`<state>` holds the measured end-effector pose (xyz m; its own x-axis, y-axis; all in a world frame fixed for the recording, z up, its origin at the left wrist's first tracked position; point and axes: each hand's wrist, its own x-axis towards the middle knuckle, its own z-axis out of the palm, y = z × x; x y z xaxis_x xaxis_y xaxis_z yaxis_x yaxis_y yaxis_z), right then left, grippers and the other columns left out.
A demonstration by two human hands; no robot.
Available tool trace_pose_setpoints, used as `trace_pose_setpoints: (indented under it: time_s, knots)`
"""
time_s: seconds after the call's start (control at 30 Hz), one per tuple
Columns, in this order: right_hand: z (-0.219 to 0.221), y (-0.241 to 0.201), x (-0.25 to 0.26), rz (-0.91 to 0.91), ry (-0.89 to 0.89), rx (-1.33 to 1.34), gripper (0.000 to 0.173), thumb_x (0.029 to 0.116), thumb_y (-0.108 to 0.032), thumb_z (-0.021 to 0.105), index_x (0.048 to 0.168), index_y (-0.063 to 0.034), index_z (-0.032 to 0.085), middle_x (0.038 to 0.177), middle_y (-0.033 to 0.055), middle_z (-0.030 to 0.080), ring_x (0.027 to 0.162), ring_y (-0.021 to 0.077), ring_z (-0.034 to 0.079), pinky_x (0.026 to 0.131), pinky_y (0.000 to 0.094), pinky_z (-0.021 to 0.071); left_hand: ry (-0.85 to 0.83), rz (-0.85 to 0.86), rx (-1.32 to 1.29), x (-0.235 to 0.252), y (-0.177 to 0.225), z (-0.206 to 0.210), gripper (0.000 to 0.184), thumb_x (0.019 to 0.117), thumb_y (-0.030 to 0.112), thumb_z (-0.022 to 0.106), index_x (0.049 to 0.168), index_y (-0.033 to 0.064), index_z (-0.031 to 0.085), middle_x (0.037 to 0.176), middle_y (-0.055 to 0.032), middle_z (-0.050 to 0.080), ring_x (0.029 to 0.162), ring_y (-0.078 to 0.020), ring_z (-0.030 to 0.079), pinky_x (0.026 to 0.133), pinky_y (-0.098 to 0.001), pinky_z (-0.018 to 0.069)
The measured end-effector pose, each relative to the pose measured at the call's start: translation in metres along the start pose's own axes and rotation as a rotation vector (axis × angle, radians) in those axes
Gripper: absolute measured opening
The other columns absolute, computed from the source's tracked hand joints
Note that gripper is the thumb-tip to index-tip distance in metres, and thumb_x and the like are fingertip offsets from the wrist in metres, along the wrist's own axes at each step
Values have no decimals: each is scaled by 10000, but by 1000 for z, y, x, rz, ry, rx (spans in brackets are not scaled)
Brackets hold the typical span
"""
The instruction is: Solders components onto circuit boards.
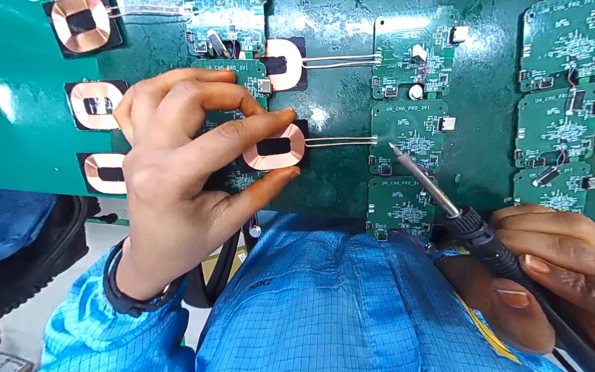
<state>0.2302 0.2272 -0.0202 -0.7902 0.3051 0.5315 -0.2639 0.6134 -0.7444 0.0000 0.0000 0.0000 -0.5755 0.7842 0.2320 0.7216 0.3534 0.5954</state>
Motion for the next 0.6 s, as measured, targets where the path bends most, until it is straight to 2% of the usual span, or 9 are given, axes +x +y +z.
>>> trace_pose_setpoints:
  time_s: [0.1, 0.17, 0.27, 0.33, 0.37, 0.47, 0.53, 0.6]
  knots:
    - [2, 0, 1, -10, 23, 14, 174, 1002, -266, 595, 1037, -99, 566, 971, 7, 619, 925, 83, 629, 815, 214, 506, 2, 5, 0, 0, 0, 0, 317, 925, 397, 714, 1126, 157, 761, 1168, -49, 672, 1340, -255, 473, 1123, -483, 276]
    - [5, -2, 4, 2, 36, -22, 195, 1014, -275, 601, 1122, -112, 604, 1026, -13, 639, 959, 59, 641, 811, 183, 520, 3, 19, 0, 1, 0, 0, 329, 928, 389, 713, 1144, 146, 758, 1170, -65, 667, 1330, -260, 477, 1120, -484, 275]
    - [8, -7, 10, 21, -17, -96, 271, 1063, -342, 549, 1229, -156, 655, 1135, -21, 653, 1072, 50, 630, 895, 186, 507, -2, 54, 9, 1, -1, 1, 335, 939, 375, 701, 1156, 124, 752, 1167, -89, 662, 1308, -275, 486, 1113, -486, 273]
    - [14, -10, 11, 25, -29, -128, 253, 1068, -365, 537, 1163, -167, 662, 1139, -5, 645, 1111, 67, 624, 929, 209, 506, -11, 69, 20, 2, 0, 0, 358, 939, 372, 698, 1181, 111, 742, 1182, -110, 649, 1290, -288, 493, 1103, -502, 276]
    - [18, -10, 10, 18, -31, -128, 223, 1052, -368, 575, 1117, -169, 649, 1134, 1, 640, 1128, 84, 628, 948, 235, 518, -10, 72, 36, 2, 0, 0, 396, 936, 381, 697, 1217, 103, 723, 1210, -126, 635, 1284, -298, 493, 1093, -517, 277]
    - [31, -9, 8, 3, -80, -145, 256, 955, -353, 738, 1098, -188, 602, 1189, 17, 614, 1221, 133, 587, 1048, 321, 479, 37, 19, 193, 2, 8, -4, 668, 894, 460, 714, 1427, 81, 579, 1332, -186, 564, 1307, -382, 433, 1066, -556, 280]
    - [38, -6, 6, -15, -125, -231, 292, 954, -332, 740, 1151, -196, 574, 1219, 53, 616, 1279, 176, 552, 1080, 355, 420, 37, -63, 308, 0, 17, -8, 843, 861, 529, 711, 1519, 63, 464, 1373, -242, 522, 1241, -448, 446, 956, -587, 332]
    - [40, -4, 5, -37, -142, -292, 289, 964, -262, 719, 1189, -195, 551, 1231, 80, 619, 1291, 206, 543, 1077, 362, 406, 3, -116, 337, -1, 21, -13, 924, 863, 557, 692, 1562, 42, 377, 1381, -273, 507, 1186, -436, 524, 882, -571, 424]
